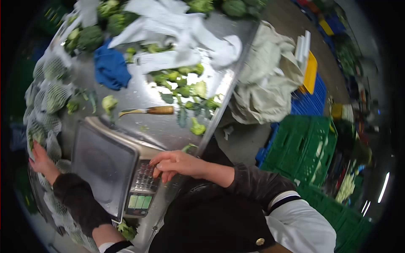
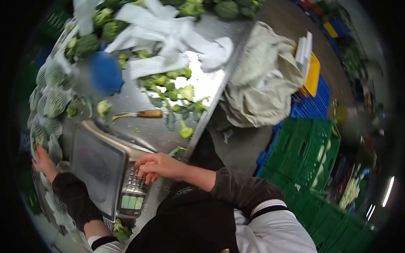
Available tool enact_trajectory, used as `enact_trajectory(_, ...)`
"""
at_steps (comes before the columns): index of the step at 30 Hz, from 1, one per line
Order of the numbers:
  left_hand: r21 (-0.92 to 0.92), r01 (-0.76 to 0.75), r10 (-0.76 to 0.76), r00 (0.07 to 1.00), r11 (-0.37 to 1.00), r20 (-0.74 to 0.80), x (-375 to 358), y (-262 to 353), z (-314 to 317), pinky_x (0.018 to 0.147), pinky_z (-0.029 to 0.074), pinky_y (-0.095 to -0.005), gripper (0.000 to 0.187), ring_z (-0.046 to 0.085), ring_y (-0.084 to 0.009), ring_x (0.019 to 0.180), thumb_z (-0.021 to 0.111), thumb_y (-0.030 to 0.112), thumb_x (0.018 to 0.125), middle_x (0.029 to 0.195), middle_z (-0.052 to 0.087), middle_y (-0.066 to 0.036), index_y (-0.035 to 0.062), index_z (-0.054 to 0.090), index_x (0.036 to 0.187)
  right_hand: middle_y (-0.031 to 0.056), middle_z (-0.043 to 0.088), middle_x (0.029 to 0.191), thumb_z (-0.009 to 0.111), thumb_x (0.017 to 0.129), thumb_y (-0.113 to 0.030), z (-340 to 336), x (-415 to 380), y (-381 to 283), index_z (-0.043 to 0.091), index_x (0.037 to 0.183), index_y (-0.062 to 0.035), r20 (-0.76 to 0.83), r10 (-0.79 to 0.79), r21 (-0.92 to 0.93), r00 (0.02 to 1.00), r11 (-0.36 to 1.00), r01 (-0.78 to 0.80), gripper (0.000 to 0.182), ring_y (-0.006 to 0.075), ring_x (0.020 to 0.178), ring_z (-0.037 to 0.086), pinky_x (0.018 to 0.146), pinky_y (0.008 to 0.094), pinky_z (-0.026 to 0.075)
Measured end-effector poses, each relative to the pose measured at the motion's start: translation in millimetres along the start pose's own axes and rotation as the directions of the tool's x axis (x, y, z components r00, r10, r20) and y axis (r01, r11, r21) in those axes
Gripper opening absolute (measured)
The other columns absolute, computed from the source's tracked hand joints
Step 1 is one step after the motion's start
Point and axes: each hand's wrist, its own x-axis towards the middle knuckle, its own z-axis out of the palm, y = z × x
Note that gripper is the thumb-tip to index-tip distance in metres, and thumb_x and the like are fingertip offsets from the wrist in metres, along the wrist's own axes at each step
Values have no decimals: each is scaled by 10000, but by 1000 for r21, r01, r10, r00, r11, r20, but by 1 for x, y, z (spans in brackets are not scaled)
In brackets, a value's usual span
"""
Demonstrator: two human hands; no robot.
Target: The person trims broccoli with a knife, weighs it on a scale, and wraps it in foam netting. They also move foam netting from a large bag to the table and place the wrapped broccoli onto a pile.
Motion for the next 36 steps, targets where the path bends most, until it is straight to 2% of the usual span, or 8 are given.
enact_trajectory(4,-25,136,-133,986,990,104,-58,-81,93,1016,291,-525,517,229,-409,1301,332,98,896,1429,208,-210,-65,162,1356,89,610,936,509,887,-266,5,-28,46,478,1170,-17,-103,-71,52,992,996,77,378,122,719,594,657,233,459)
enact_trajectory(11,477,318,-493,816,819,303,-211,-210,257,835,460,-362,367,389,-340,1224,364,60,914,1356,368,-199,-86,398,1249,81,611,903,514,874,-223,-8,-70,89,480,1166,1,-254,-222,203,941,939,277,369,108,667,580,619,223,453)
enact_trajectory(16,793,13,-559,717,609,417,-426,-286,316,598,503,-271,294,611,-245,813,524,156,857,1094,535,-169,-30,505,1084,82,613,857,527,879,-213,-76,-102,139,520,1109,-5,-553,-207,221,807,897,382,311,109,647,590,595,216,468)
enact_trajectory(18,862,-59,-654,625,504,426,-496,-306,291,564,493,-265,244,623,-213,723,545,125,841,1000,572,-153,1,510,1049,82,624,838,541,869,-211,-123,-108,169,539,1084,-14,-694,-114,217,710,908,358,291,114,645,596,587,218,475)
enact_trajectory(20,904,279,-852,501,323,150,-569,-322,279,630,499,-273,207,627,-218,732,554,98,841,956,583,-138,6,510,1021,78,631,833,558,858,-212,-183,-109,214,551,1063,-22,-785,-9,261,619,902,345,280,121,636,604,572,218,481)
enact_trajectory(26,740,670,-932,222,-66,-285,-684,-433,170,681,488,-270,331,598,-196,877,579,84,845,1051,563,-108,13,458,1144,83,632,806,528,868,-145,-337,-137,344,561,984,-17,-917,116,269,381,887,376,175,144,623,624,528,218,493)
enact_trajectory(33,704,621,-786,218,-345,-578,-694,-616,26,784,500,-441,539,568,-309,950,663,173,784,1136,485,-146,8,367,1204,69,606,699,544,816,-111,-465,-142,402,624,854,22,-984,167,128,-56,897,423,160,127,591,597,555,252,464)
enact_trajectory(36,696,546,-702,251,-466,-667,-686,-677,-44,830,479,-503,585,492,-366,1069,683,172,770,1245,381,-167,-3,350,1217,97,630,816,580,793,-138,-514,-125,441,625,976,-32,-969,244,197,-48,868,455,216,179,657,618,637,275,485)
